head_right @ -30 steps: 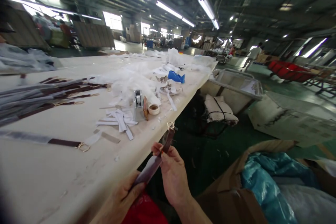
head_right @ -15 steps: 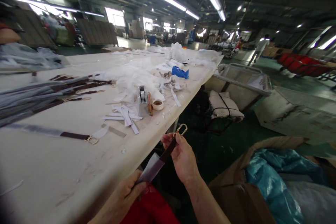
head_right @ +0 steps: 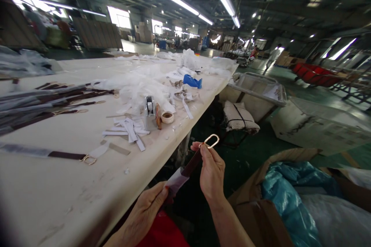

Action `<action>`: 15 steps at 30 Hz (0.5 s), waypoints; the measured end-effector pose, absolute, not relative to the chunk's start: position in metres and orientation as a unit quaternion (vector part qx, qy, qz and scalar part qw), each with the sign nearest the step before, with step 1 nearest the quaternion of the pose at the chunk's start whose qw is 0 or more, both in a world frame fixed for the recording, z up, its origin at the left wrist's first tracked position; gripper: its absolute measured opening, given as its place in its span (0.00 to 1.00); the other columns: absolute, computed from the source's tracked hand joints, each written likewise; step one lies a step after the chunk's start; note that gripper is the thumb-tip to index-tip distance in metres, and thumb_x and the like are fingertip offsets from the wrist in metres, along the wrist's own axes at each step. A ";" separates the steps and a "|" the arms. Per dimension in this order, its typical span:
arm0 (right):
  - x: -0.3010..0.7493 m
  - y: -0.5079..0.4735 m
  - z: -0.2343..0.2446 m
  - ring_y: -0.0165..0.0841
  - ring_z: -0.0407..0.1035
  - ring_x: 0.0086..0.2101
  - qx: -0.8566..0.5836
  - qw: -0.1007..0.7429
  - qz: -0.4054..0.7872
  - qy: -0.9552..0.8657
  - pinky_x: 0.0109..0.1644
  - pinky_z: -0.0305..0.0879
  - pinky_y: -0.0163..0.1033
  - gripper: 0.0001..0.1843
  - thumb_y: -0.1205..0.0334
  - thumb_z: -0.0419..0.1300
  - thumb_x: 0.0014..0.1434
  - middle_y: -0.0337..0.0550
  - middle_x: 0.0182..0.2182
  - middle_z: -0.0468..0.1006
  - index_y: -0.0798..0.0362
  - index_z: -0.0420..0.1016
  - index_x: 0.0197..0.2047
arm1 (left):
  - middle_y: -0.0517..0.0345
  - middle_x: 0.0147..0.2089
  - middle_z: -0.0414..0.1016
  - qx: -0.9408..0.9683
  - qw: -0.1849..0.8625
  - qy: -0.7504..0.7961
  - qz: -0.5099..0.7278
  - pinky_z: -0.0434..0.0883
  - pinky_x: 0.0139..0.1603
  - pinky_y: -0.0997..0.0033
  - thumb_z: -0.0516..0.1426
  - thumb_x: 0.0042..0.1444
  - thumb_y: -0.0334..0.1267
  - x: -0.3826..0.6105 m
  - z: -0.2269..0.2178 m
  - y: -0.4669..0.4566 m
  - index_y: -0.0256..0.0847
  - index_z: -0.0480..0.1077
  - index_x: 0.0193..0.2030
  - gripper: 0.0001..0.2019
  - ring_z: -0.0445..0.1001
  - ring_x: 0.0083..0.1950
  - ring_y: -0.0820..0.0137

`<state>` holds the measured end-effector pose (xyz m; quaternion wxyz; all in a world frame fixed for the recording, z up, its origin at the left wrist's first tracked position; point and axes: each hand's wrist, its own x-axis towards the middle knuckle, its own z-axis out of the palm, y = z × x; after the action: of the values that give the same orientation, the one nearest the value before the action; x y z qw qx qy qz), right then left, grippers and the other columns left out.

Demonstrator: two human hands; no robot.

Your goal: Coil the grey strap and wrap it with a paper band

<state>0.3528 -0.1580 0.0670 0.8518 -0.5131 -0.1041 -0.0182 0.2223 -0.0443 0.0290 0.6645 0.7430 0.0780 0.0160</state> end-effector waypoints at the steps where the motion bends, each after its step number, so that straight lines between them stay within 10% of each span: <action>1: 0.354 -0.159 0.067 0.36 0.72 0.34 -0.519 0.847 -0.043 -0.105 0.47 0.65 0.44 0.10 0.56 0.66 0.51 0.44 0.31 0.79 0.55 0.80 0.33 | 0.60 0.31 0.65 0.735 0.674 0.069 0.011 0.59 0.34 0.74 0.44 0.63 0.51 0.223 0.028 -0.046 0.38 0.67 0.35 0.20 0.63 0.33 0.72; 15: 0.355 -0.163 0.064 0.37 0.71 0.35 -0.542 0.833 0.027 -0.105 0.42 0.65 0.41 0.14 0.52 0.68 0.50 0.45 0.34 0.79 0.54 0.81 0.34 | 0.56 0.31 0.71 0.682 0.726 0.080 0.033 0.66 0.31 0.74 0.48 0.58 0.54 0.272 0.059 -0.061 0.36 0.70 0.50 0.25 0.68 0.30 0.71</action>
<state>0.3550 -0.1628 0.0638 0.8331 -0.5425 -0.1049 0.0270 0.2721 -0.0606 0.0588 0.7260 0.6822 0.0803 0.0330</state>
